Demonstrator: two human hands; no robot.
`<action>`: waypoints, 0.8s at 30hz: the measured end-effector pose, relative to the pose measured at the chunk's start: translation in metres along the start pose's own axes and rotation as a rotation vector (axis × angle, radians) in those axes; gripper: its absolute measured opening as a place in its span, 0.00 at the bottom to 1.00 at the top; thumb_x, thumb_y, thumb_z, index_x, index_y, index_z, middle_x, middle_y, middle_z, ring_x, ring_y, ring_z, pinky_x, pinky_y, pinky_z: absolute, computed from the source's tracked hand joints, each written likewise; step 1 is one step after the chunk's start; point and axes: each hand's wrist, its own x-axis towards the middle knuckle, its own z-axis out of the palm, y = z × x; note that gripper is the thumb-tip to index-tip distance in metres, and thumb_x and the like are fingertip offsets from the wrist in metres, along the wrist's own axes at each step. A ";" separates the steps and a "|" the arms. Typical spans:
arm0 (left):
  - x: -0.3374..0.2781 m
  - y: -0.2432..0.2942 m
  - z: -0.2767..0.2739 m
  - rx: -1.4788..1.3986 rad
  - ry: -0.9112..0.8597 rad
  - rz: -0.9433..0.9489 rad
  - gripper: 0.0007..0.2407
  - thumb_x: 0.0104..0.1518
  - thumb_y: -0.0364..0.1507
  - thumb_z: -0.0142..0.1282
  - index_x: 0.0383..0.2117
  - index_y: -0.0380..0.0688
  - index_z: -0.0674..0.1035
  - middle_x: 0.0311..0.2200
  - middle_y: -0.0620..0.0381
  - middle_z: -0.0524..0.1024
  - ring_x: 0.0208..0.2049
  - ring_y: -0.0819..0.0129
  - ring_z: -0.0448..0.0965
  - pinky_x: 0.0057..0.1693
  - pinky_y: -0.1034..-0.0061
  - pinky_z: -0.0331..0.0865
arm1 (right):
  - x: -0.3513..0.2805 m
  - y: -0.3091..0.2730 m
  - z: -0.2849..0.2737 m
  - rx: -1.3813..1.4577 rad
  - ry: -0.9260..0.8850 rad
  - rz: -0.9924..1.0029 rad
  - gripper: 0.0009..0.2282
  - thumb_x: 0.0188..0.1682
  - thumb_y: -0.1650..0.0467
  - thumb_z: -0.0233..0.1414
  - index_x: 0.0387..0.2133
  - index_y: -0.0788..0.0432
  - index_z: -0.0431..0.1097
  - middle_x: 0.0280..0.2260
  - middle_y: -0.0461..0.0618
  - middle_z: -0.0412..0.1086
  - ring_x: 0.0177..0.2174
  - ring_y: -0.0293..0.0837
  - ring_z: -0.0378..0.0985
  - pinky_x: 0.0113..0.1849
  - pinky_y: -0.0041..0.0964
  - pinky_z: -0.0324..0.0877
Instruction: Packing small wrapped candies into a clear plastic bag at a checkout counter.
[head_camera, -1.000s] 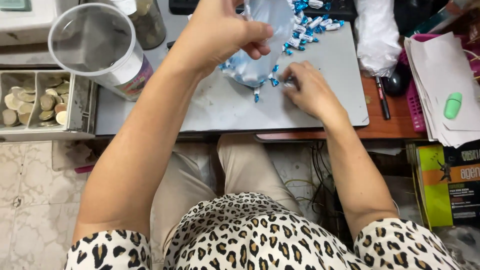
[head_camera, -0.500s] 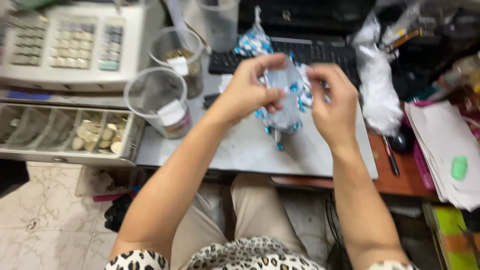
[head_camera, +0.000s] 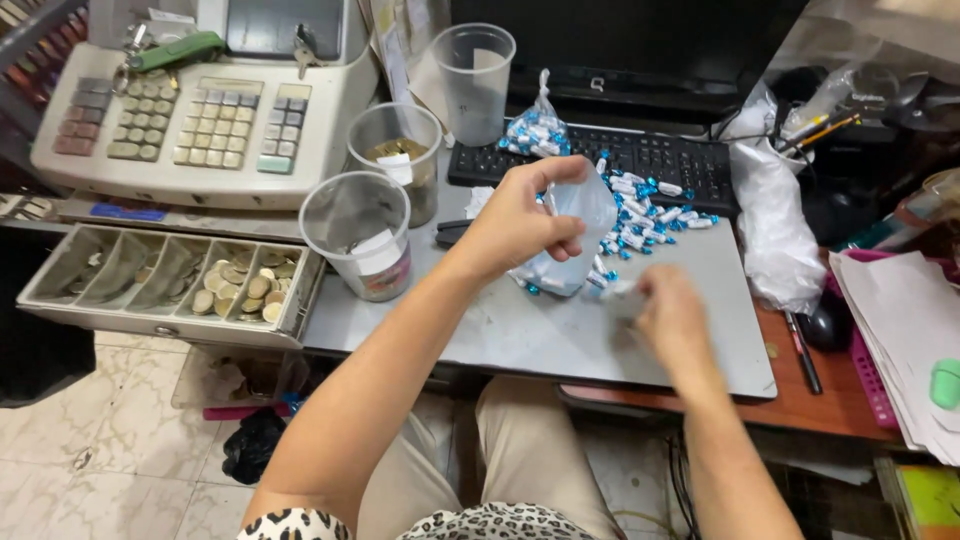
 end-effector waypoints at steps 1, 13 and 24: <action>0.004 -0.006 0.001 -0.010 -0.006 0.031 0.28 0.48 0.14 0.57 0.61 0.24 0.68 0.59 0.27 0.69 0.19 0.58 0.85 0.24 0.76 0.82 | -0.003 -0.005 -0.025 0.091 0.287 -0.142 0.09 0.42 0.83 0.53 0.33 0.62 0.69 0.33 0.62 0.70 0.40 0.66 0.75 0.43 0.56 0.70; 0.007 -0.009 0.026 0.140 -0.162 0.026 0.28 0.51 0.20 0.59 0.62 0.31 0.66 0.63 0.46 0.69 0.19 0.69 0.83 0.28 0.82 0.80 | 0.049 -0.054 -0.134 0.098 0.142 -0.843 0.19 0.37 0.90 0.42 0.36 0.66 0.73 0.41 0.58 0.68 0.41 0.56 0.69 0.41 0.48 0.66; 0.013 -0.015 0.027 0.062 -0.135 0.011 0.27 0.51 0.18 0.60 0.62 0.34 0.68 0.63 0.46 0.70 0.21 0.65 0.86 0.29 0.82 0.82 | 0.115 0.092 0.003 -0.147 0.063 -0.091 0.24 0.43 0.82 0.43 0.53 0.59 0.72 0.41 0.68 0.64 0.43 0.70 0.64 0.46 0.58 0.64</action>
